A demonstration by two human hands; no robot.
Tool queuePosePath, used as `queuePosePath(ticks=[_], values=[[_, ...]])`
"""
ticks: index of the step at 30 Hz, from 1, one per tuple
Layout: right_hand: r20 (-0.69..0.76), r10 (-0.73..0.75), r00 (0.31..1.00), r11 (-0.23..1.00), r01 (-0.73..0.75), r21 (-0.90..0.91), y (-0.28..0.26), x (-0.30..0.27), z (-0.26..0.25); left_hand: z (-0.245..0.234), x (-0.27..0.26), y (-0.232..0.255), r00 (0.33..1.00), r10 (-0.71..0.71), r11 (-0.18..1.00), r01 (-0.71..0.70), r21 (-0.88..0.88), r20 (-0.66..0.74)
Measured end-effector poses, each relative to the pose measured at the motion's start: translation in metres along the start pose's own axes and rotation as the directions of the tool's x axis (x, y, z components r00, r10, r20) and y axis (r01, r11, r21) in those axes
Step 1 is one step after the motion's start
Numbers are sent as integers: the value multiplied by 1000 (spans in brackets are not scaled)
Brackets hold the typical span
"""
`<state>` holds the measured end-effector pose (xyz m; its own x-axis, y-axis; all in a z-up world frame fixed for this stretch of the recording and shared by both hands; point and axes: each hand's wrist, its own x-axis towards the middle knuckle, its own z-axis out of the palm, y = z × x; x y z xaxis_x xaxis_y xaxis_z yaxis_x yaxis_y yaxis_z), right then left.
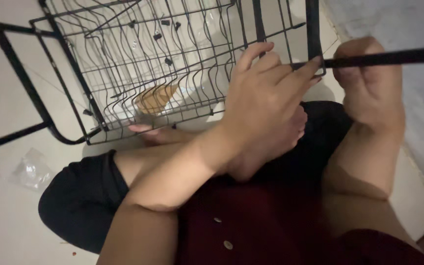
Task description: The person assembles a black wire dish rack by hand while sitting on the floor. They connect the wire basket to the frame using plastic fasteners and secure the side supports, handling the components and small hardware pieces directly.
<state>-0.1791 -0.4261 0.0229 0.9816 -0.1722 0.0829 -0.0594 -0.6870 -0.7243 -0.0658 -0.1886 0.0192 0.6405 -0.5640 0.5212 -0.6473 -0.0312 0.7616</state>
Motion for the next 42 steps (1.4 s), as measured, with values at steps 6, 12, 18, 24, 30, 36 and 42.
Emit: queuePosePath(ticks=[6,12,18,24,30,36,42], values=[[372,31,928,815,-239,527,-1,37,-20,28,-10,-16,996,37,999,-34,42,-85],[323,120,939,832,-272,484,-1,40,-13,34,-12,-17,993,34,998,-27,61,-115],[4,95,995,917,-89,389,-21,21,-1,27,-10,-18,992,43,997,-35,66,-118],[-218,-37,975,995,16,-94,-19,0,7,29,-9,-19,990,44,997,-34,76,-132],[-86,-424,901,771,310,-556,-37,12,6,29,-6,-26,993,43,990,-27,141,-110],[-35,-250,968,786,181,-591,-40,9,1,30,-10,-27,992,67,977,-44,207,-110],[26,-357,934,808,323,-492,-36,11,-17,31,-13,-25,990,75,984,-53,170,-123]])
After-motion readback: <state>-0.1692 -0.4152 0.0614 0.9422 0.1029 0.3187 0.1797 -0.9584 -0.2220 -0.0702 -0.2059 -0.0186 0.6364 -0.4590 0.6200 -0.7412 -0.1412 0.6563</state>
